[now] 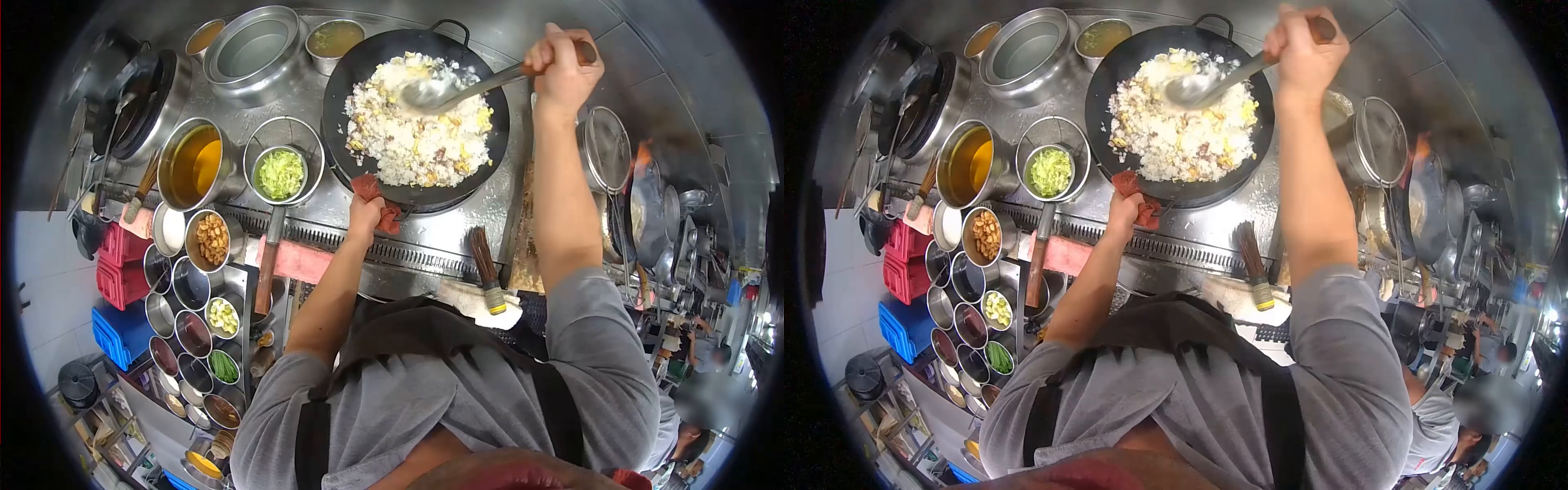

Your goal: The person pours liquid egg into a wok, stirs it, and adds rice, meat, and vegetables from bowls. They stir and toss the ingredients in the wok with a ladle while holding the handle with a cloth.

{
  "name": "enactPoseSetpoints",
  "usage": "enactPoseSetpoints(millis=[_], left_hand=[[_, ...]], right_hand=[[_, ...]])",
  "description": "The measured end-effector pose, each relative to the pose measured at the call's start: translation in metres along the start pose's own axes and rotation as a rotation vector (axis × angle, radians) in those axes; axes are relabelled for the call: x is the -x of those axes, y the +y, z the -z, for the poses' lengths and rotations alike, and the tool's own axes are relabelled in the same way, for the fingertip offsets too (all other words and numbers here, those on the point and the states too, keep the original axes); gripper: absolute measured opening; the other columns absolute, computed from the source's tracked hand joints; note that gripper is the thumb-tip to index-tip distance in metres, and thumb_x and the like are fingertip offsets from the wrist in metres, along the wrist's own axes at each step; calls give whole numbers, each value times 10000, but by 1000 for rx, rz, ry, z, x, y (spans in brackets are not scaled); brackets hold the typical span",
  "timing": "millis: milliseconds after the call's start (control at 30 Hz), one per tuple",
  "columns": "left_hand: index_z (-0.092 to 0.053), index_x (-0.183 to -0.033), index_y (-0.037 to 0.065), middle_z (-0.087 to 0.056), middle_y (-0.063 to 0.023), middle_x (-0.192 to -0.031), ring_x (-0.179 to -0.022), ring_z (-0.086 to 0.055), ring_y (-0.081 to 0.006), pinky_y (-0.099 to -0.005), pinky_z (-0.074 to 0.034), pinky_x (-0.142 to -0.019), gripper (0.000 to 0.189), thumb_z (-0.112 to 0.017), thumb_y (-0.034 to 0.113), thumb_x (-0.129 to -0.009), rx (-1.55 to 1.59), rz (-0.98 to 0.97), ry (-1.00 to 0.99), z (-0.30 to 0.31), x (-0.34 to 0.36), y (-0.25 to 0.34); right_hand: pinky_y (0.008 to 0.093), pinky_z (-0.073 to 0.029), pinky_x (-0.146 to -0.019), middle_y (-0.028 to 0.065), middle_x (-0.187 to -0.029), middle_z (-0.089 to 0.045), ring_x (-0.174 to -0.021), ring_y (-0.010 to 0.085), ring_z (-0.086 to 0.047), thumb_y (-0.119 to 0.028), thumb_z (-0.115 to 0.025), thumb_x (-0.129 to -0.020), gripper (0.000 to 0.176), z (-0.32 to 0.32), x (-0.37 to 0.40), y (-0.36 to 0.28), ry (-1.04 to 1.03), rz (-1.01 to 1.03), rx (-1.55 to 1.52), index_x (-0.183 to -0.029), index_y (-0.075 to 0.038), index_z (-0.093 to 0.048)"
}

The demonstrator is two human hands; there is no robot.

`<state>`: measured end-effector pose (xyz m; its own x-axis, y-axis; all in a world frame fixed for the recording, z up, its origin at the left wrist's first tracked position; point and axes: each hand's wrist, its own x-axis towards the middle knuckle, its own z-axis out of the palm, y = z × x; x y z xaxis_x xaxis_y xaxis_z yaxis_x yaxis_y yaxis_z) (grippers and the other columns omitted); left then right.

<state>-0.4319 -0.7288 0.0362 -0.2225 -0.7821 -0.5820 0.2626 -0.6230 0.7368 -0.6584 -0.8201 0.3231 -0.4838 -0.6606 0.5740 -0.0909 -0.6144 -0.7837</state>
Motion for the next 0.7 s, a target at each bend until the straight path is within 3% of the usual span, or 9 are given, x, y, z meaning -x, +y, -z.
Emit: enactPoseSetpoints(millis=[133,267,367,467,500,533,600,633,700], left_hand=[[-539,-1033,7,-662,-143,-805,-678,-667,-234,-361,-558,-547,326,-447,-39,-723,-50,-37,7,4,-7,-1],[-547,-1007,8,-660,-150,-798,-667,-664,-237,-378,-556,-507,303,-444,-38,-726,-19,-36,-14,5,-10,-2],[-543,-1012,13,-658,-151,-788,-665,-665,-244,-371,-558,-540,299,-444,-40,-734,24,52,22,-3,5,9],[-523,-1040,14,-657,-145,-781,-667,-668,-251,-356,-561,-567,316,-445,-42,-739,-48,90,-7,0,5,6],[-515,-1047,14,-656,-148,-775,-659,-666,-253,-356,-560,-563,323,-445,-42,-737,-20,48,13,-3,5,10],[-508,-1055,13,-654,-150,-769,-651,-664,-255,-355,-559,-559,330,-444,-41,-735,9,14,39,-5,5,12],[-504,-1054,14,-649,-152,-773,-653,-664,-252,-354,-556,-559,331,-444,-38,-733,25,-14,27,-1,-5,0],[-500,-1054,15,-644,-155,-778,-655,-664,-249,-352,-554,-560,332,-444,-35,-730,44,-49,18,0,-8,-1],[-492,-1052,12,-638,-155,-785,-658,-664,-249,-349,-549,-558,328,-444,-35,-730,0,-8,10,4,-9,-1]], right_hand=[[327,-366,-427,57,-516,-422,-415,150,-400,-8,-606,-800,172,-27,-4,-23,8,-42,-42,-677,-32,-489],[312,-349,-421,60,-513,-423,-416,142,-401,-25,-589,-821,165,-35,2,-61,-147,83,-175,-687,-32,-492],[301,-342,-405,56,-503,-436,-403,139,-400,-26,-579,-829,156,-40,34,12,-203,-36,-90,-691,-35,-507],[295,-345,-400,48,-498,-446,-392,137,-397,-10,-576,-824,147,-48,19,-3,-234,-38,68,-692,-34,-515],[301,-360,-409,36,-500,-440,-389,141,-392,17,-579,-803,141,-50,9,-19,-149,-19,86,-690,-37,-513],[259,-391,-330,37,-482,-493,-339,134,-452,-66,-656,-778,124,-47,-6,-34,-103,26,116,-727,-69,-543],[245,-351,-325,37,-481,-477,-337,126,-414,-44,-597,-787,168,-35,-24,-55,-162,203,-82,-678,-73,-473],[258,-356,-324,33,-477,-469,-335,134,-416,-38,-593,-786,157,-29,-28,-68,-243,186,-161,-687,-70,-475],[311,-354,-409,34,-500,-422,-392,140,-386,26,-561,-800,150,-21,-23,-44,-47,87,-111,-681,-39,-497]])
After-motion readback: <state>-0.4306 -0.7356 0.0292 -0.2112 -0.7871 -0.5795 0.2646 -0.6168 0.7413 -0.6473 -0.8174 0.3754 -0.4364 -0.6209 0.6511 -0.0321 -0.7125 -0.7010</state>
